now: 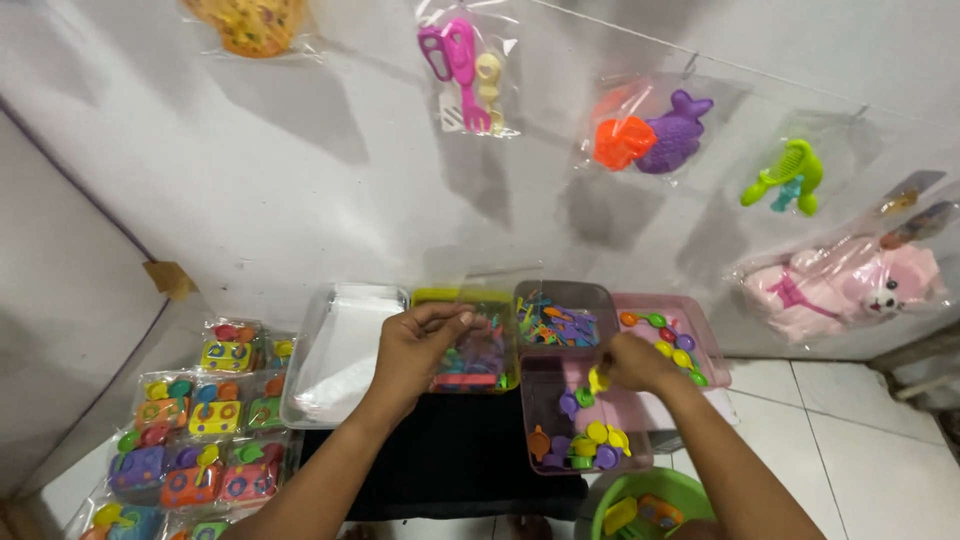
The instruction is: The person is sorting small plastic toys from various containers and placing them into small clear plastic bags for packaging.
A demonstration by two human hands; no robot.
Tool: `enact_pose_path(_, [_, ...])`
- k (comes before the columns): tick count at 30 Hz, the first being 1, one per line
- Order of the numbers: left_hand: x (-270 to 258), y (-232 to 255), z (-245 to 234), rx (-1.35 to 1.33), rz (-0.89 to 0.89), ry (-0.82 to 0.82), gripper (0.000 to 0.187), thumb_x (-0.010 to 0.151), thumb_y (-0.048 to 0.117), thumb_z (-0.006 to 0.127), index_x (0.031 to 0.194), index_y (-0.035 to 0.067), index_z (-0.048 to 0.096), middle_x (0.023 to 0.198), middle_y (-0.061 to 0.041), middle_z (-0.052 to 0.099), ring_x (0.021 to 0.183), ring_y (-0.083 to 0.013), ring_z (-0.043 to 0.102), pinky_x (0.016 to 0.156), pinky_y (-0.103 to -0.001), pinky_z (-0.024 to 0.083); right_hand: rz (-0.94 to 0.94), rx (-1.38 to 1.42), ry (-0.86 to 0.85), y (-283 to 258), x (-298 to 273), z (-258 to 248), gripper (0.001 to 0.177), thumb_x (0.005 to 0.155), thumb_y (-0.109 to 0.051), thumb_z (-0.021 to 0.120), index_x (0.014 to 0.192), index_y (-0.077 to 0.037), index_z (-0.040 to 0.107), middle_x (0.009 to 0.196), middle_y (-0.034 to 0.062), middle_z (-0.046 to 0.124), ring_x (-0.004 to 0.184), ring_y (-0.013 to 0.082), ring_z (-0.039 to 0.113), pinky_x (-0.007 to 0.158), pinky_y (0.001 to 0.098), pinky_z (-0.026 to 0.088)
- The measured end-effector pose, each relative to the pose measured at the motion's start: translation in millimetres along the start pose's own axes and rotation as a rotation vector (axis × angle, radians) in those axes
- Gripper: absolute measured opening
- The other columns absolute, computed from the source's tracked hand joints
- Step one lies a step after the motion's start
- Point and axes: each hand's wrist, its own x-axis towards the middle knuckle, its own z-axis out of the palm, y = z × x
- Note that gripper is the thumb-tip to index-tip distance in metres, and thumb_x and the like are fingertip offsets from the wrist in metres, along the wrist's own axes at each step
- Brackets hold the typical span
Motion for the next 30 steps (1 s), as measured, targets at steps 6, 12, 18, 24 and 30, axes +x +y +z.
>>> enact_pose_path(6, [-8,13,-1,0.039,0.025,-0.062,0.024,0.087,0.01,0.081,0.109,0.0,0.081,0.096,-0.019,0.082,0.088,-0.022,0.078,0.076,-0.032,0.063,-0.24,0.703,0.759,-58,-63,-82,0.017,0.081,-0.002,0.08,0.097,-0.005,0.082,0.093,0.0178,0.079,0.089,0.0306,0.075,0.08,0.0382,0.059])
enact_pose_path(12, [-9,12,5,0.065,0.017,-0.123,0.026,0.09,0.009,0.075,0.112,-0.007,0.078,0.099,-0.023,0.082,0.092,-0.026,0.078,0.086,-0.035,0.062,-0.423,0.921,1.16,-98,-85,-106,0.013,0.084,0.004,0.084,0.094,-0.001,0.078,0.088,0.0102,0.073,0.078,0.0151,0.068,0.074,0.0246,0.058])
enact_pose_path(18, [-12,-1,13,0.044,-0.025,-0.14,0.024,0.084,0.006,0.082,0.107,-0.004,0.081,0.087,-0.015,0.08,0.081,-0.0163,0.075,0.074,-0.026,0.062,-0.47,0.854,1.185,-124,-73,-103,0.012,0.082,0.003,0.084,0.093,-0.002,0.08,0.085,0.0113,0.072,0.077,0.0205,0.072,0.072,0.0296,0.061])
enact_pose_path(24, [-11,-8,14,0.028,-0.053,-0.144,0.026,0.082,0.005,0.084,0.106,-0.004,0.082,0.086,-0.016,0.08,0.079,-0.0186,0.077,0.07,-0.027,0.063,-0.616,0.688,1.156,-147,-88,-113,0.014,0.084,0.005,0.078,0.092,-0.006,0.081,0.081,0.0084,0.072,0.072,0.0204,0.071,0.069,0.031,0.059])
enact_pose_path(30, [-11,-2,13,0.093,-0.058,-0.119,0.025,0.086,0.013,0.082,0.106,-0.003,0.081,0.086,-0.016,0.081,0.079,-0.0182,0.076,0.064,-0.027,0.062,-0.741,0.647,1.061,-149,-95,-116,0.014,0.082,0.003,0.078,0.091,-0.007,0.081,0.082,0.0073,0.074,0.073,0.0203,0.072,0.071,0.0318,0.058])
